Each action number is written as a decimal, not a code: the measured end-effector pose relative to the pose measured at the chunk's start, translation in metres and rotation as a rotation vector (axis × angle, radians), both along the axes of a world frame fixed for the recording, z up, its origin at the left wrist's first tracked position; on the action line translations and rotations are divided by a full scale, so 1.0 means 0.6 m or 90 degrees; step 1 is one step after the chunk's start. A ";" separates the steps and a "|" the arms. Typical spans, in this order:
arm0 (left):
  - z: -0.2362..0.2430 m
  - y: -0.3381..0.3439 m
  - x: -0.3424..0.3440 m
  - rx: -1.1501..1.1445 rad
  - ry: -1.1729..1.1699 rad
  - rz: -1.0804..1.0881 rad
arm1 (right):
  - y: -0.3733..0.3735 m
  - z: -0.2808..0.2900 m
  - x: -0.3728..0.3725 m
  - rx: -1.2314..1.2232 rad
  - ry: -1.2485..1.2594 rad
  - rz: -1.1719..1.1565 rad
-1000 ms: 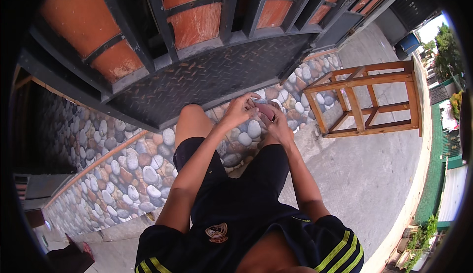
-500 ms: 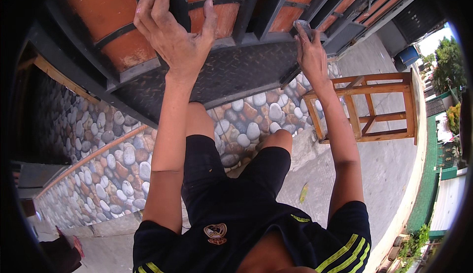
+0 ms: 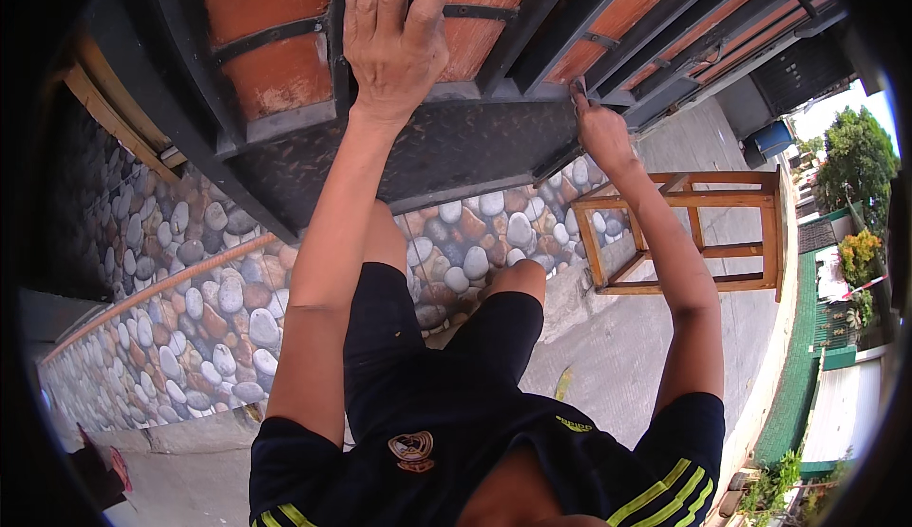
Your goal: The person sands the wooden slats of a metal-framed gate by hand using a piece of sandpaper, moving it back and forth along the vertical slats.
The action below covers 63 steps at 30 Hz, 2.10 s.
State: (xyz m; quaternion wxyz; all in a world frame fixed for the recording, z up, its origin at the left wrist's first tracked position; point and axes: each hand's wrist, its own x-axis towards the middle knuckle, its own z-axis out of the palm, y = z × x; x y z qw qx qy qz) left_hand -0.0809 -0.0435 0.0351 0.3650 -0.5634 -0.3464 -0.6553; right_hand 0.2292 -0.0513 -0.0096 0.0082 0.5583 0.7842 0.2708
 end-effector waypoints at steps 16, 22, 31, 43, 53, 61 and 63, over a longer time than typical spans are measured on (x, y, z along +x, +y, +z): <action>-0.002 0.025 -0.003 0.132 0.015 -0.061 | 0.014 -0.001 0.051 0.070 0.093 0.079; -0.003 0.017 -0.010 0.083 0.037 -0.050 | 0.006 0.060 0.037 0.067 -0.014 0.073; -0.003 0.024 -0.004 0.111 0.034 -0.035 | 0.001 0.047 0.037 0.128 -0.051 0.110; -0.007 0.033 -0.002 0.123 0.027 0.019 | 0.016 0.075 0.022 0.049 0.029 0.037; -0.008 0.030 0.008 0.128 -0.007 0.006 | 0.006 -0.042 -0.053 0.250 0.514 0.068; -0.018 0.033 -0.007 0.121 -0.002 -0.033 | -0.016 -0.053 -0.131 0.172 0.642 0.148; -0.012 0.023 -0.004 0.112 0.017 -0.033 | -0.008 -0.053 -0.057 0.205 0.576 0.087</action>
